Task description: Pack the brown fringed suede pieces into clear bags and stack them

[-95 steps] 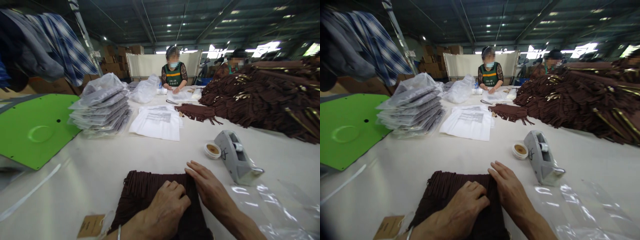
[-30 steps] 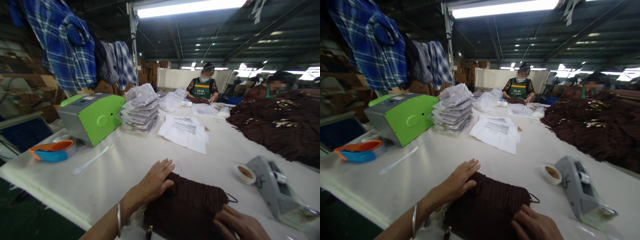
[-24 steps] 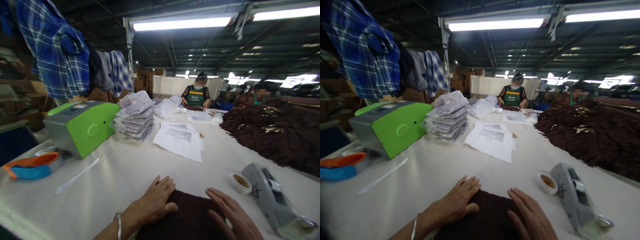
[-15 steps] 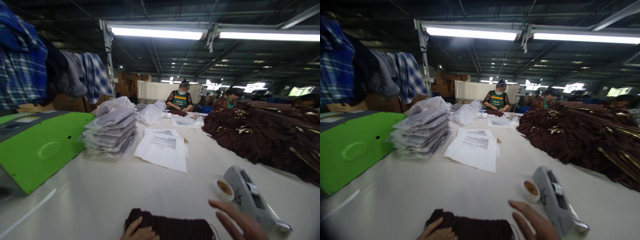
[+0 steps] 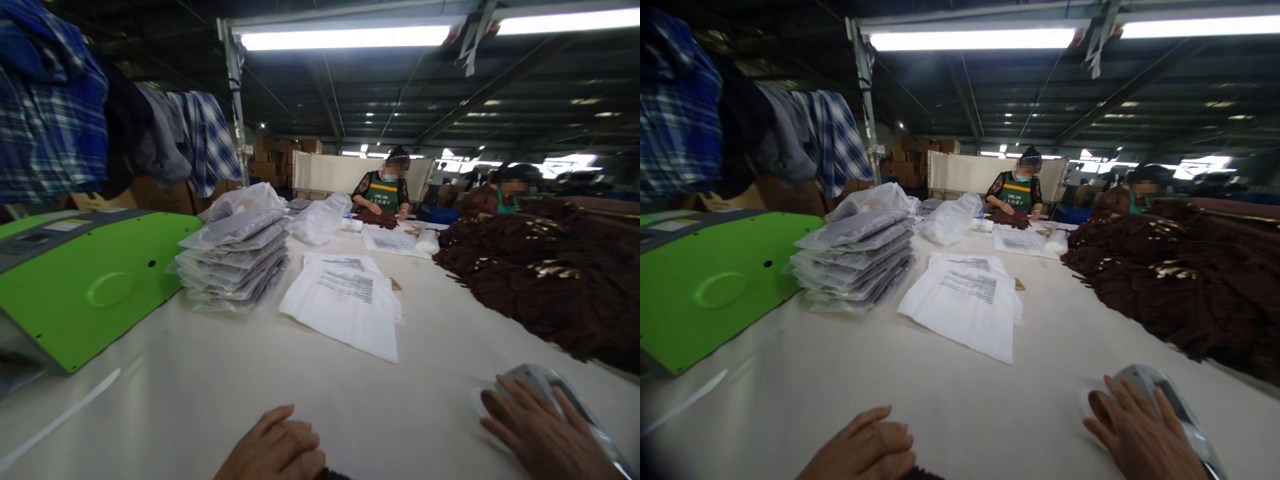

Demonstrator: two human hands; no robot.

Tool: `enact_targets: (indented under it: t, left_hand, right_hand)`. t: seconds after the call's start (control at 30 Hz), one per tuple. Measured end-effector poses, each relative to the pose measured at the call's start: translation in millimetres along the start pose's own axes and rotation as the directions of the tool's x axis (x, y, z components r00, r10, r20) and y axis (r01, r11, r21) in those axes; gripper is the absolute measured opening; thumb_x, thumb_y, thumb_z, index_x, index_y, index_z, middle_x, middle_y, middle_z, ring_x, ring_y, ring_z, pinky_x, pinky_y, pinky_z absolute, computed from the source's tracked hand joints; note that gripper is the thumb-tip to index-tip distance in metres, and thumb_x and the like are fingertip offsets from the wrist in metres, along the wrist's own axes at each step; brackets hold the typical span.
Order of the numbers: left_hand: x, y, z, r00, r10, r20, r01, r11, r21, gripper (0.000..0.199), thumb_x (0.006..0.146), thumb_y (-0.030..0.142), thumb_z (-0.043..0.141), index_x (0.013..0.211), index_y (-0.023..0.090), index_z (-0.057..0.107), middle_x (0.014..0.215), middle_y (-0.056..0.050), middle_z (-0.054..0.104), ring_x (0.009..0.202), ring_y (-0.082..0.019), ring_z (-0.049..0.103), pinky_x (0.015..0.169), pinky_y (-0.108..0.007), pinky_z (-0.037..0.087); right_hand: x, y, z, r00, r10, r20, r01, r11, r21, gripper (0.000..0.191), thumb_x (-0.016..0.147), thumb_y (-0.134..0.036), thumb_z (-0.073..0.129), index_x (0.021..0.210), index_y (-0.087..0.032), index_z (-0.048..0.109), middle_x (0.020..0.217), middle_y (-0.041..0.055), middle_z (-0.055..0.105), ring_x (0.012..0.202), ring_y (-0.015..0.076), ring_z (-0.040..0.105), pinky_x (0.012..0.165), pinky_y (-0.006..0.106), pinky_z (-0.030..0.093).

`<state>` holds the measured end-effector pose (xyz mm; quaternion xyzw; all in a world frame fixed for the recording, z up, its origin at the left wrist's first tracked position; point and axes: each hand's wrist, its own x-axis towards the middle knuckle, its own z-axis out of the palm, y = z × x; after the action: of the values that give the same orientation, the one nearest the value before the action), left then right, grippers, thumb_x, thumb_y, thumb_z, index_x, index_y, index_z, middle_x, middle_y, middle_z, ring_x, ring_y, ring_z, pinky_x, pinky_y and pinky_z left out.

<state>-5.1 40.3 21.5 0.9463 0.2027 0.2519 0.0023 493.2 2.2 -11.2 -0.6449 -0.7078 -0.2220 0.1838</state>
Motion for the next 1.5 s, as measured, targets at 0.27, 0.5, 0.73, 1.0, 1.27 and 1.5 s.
enact_targets:
  t: [0.27,0.5,0.73,1.0,1.27,1.5]
  left_hand:
    - [46.4,-26.7,0.4,0.994,0.038,-0.099,-0.037,0.999,0.012,0.016,0.098,0.030,0.047,0.109,0.023,0.056,0.099,0.000,0.072,0.087,-0.013,0.067,0.095,-0.027,0.047]
    - [59.6,-49.0,11.6,0.995,0.056,-0.083,-0.056,0.998,-0.002,0.014,0.099,0.028,0.044,0.106,0.022,0.055,0.092,-0.001,0.072,0.083,-0.014,0.067,0.080,-0.023,0.049]
    - [66.7,-69.7,32.0,0.999,-0.052,0.010,0.053,0.994,-0.094,0.013,0.091,0.027,0.058,0.103,0.026,0.058,0.093,0.002,0.071,0.081,-0.015,0.067,0.076,-0.022,0.049]
    - [148.3,-76.1,43.7,0.947,-0.321,0.010,0.320,0.942,-0.096,0.035,0.081,0.019,0.067,0.114,0.026,0.058,0.117,-0.001,0.065,0.109,-0.022,0.059,0.098,-0.035,0.044]
    - [200.5,-103.9,80.4,0.914,-0.379,0.144,0.359,0.922,0.147,0.018,0.091,0.013,0.046,0.089,0.017,0.064,0.090,-0.008,0.068,0.089,-0.024,0.064,0.081,-0.038,0.050]
    - [194.9,-95.2,64.1,0.883,-0.438,0.168,0.409,0.894,0.182,0.034,0.098,0.032,0.035,0.090,0.017,0.065,0.091,-0.009,0.069,0.089,-0.026,0.065,0.081,-0.041,0.049]
  right_hand:
    - [147.2,-176.7,5.2,0.922,-0.143,0.361,0.120,0.989,0.083,0.015,0.089,-0.019,0.054,0.083,-0.020,0.068,0.091,0.0065,0.069,0.090,0.0236,0.063,0.083,0.038,0.045]
    - [169.3,-246.8,58.5,0.859,-0.121,0.497,0.122,0.992,0.030,0.036,0.082,0.005,0.039,0.092,-0.013,0.068,0.093,0.0132,0.070,0.085,0.0240,0.067,0.065,0.030,0.045]
    - [182.8,-193.4,66.3,0.855,-0.077,0.512,0.081,0.997,0.014,0.033,0.086,0.001,0.040,0.088,-0.016,0.068,0.089,0.0081,0.072,0.080,0.0209,0.068,0.061,0.027,0.039]
    - [201.4,-161.8,61.0,0.897,0.023,0.441,-0.059,0.996,0.068,0.006,0.080,-0.020,0.066,0.084,-0.020,0.063,0.088,0.0030,0.070,0.081,0.0193,0.065,0.062,0.026,0.033]
    - [211.1,-155.3,43.6,0.882,0.039,0.470,-0.146,0.970,0.194,0.008,0.078,-0.028,0.064,0.080,-0.021,0.061,0.080,-0.0016,0.069,0.073,0.0129,0.062,0.060,0.022,0.036]
    - [204.2,-163.0,39.1,0.861,-0.012,0.509,-0.089,0.981,0.174,0.025,0.093,-0.028,0.042,0.085,-0.021,0.065,0.095,0.0064,0.070,0.088,0.0186,0.064,0.067,0.027,0.036]
